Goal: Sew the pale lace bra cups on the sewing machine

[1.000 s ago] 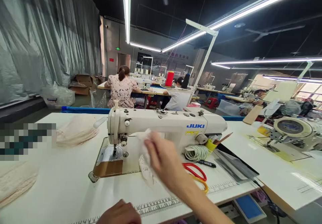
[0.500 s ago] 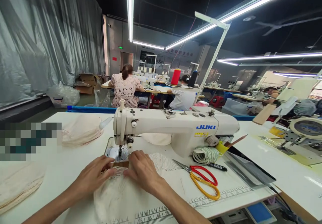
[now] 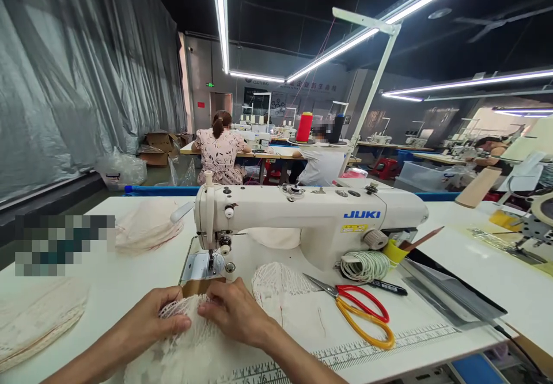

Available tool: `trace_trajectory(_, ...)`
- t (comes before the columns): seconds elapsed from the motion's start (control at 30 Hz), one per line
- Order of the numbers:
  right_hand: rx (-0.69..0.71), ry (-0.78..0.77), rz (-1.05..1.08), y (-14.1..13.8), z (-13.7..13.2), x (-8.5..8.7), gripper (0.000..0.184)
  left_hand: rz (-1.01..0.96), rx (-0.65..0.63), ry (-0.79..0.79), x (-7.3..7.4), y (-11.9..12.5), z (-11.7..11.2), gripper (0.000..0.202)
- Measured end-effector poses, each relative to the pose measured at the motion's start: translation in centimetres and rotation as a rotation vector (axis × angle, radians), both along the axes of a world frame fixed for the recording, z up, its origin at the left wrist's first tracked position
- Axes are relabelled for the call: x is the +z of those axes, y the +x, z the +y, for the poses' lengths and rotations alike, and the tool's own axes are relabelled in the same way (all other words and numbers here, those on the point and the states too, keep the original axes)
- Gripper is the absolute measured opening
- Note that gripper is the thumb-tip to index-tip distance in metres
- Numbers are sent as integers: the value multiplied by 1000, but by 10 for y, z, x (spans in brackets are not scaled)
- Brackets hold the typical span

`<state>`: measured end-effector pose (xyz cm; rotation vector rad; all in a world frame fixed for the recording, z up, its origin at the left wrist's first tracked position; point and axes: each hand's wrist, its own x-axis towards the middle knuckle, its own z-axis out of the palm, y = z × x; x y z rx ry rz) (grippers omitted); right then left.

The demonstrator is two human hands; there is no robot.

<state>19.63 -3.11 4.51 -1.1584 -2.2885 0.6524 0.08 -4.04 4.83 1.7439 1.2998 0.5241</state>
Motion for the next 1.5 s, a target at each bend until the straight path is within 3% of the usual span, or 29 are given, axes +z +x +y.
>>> trace_trajectory(0.1,35,-27,30,-4,0,1,19,-90,11,-11,3,-3,-4,24)
trace_trajectory(0.23,81,-62,67,-5,3,3,20,-166,-74,-38,8,-4,-4,22)
trace_trajectory(0.6,81,-69,54,4,19,1,14,-69,-46,-25,-14,7,28,18)
trace_trajectory(0.8,-8,-42,-2,0,29,-11,20,19,-26,-39,-14,8,37,16)
trace_trajectory(0.93,-120,45,-54,-3,28,-16,13,107,1,-2,-13,13,45,16)
trace_trajectory(1.0,-170,205,-75,-2,24,-15,14,149,0,4,-13,16,50,16)
trace_trajectory(1.07,-122,428,-93,0,19,-16,18,192,-9,25,-14,19,53,17)
trace_trajectory(1.13,-7,607,-107,2,15,-23,18,238,-22,61,-14,21,56,18)
trace_trajectory(1.2,68,674,-123,2,14,-35,26,294,-38,110,-13,23,58,19)
trace_trajectory(1.3,52,695,-161,1,16,-53,38,410,-32,216,-9,22,59,15)
trace_trajectory(1.4,49,677,-185,1,19,-59,37,534,25,358,-8,16,54,22)
trace_trajectory(1.5,63,654,-190,2,19,-54,37,548,-19,676,-16,9,44,32)
